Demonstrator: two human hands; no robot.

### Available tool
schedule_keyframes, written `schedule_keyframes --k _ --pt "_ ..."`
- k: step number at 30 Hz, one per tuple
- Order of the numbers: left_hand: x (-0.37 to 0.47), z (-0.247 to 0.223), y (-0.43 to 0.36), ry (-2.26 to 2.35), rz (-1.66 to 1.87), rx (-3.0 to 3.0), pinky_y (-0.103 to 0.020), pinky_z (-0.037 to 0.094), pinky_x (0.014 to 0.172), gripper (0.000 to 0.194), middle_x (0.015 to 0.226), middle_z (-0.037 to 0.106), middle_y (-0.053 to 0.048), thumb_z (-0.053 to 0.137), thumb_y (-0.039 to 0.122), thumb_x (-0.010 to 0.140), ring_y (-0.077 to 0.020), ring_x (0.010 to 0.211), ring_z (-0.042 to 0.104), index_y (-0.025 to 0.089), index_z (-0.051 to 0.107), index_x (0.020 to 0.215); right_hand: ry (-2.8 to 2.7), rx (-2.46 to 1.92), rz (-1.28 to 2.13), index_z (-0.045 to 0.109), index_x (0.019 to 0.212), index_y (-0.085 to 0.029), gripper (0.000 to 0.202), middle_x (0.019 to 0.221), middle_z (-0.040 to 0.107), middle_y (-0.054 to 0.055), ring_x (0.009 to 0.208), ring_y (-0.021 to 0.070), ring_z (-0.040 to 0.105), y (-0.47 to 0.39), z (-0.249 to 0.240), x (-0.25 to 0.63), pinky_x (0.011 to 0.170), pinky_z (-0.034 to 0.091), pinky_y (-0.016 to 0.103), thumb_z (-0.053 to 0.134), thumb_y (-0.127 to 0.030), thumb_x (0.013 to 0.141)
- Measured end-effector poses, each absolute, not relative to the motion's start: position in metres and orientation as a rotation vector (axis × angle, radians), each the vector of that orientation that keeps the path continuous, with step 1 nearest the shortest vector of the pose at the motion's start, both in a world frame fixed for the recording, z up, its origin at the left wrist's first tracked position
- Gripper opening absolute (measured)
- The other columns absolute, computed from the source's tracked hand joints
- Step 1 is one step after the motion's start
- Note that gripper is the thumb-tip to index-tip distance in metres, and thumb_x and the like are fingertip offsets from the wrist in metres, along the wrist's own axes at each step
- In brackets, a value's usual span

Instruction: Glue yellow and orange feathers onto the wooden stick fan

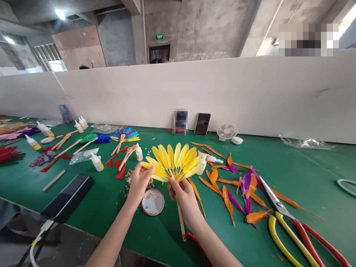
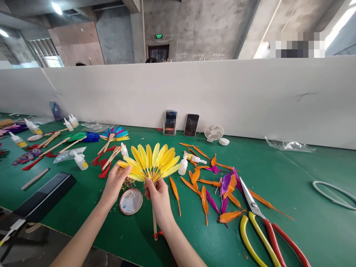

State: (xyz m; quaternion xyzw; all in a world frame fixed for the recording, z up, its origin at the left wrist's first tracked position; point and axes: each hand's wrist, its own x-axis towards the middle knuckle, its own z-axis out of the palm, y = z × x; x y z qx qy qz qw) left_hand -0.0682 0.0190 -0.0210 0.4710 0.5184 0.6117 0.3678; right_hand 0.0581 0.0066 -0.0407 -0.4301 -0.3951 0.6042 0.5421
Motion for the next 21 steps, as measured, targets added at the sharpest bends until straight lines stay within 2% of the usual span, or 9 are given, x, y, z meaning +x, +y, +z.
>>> schedule_keyframes --k 4,13,18,21 --pt "-0.067 -0.022 0.018 1.398 1.504 1.171 -0.027 0.046 0.065 0.033 0.072 0.062 -0.002 0.065 0.045 0.059 -0.0185 0.074 0.060 0.017 0.055 0.075 -0.941 -1.022 1.434 0.049 0.056 -0.017 0.045 0.043 0.046 -0.006 0.039 0.0066 0.041 0.006 -0.042 0.058 0.041 0.031 0.021 0.065 -0.059 0.055" --pt "-0.067 -0.022 0.018 1.519 1.491 1.167 -0.025 0.043 0.055 0.032 0.064 0.061 -0.001 0.066 0.044 0.058 -0.0161 0.061 0.057 0.016 0.057 0.069 -0.957 -1.004 1.439 0.050 0.057 -0.018 0.039 0.044 0.047 -0.005 0.040 0.0077 0.041 0.006 -0.044 0.058 0.042 0.031 0.023 0.066 -0.054 0.059" --pt "-0.069 -0.025 0.019 1.369 1.510 1.153 -0.030 0.046 0.070 0.043 0.077 0.065 -0.004 0.067 0.052 0.057 -0.0201 0.077 0.061 0.017 0.057 0.082 -0.907 -0.975 1.471 0.050 0.055 -0.017 0.039 0.043 0.047 -0.006 0.039 0.0066 0.040 0.006 -0.042 0.058 0.042 0.030 0.022 0.069 -0.052 0.056" --pt "-0.072 -0.032 0.019 1.261 1.502 1.157 -0.033 0.046 0.076 0.051 0.085 0.066 -0.007 0.064 0.058 0.059 -0.0219 0.084 0.061 0.018 0.058 0.090 -0.788 -0.894 1.628 0.053 0.056 -0.016 0.039 0.050 0.052 -0.004 0.042 0.0061 0.043 0.008 -0.037 0.059 0.043 0.032 0.021 0.074 -0.048 0.050"
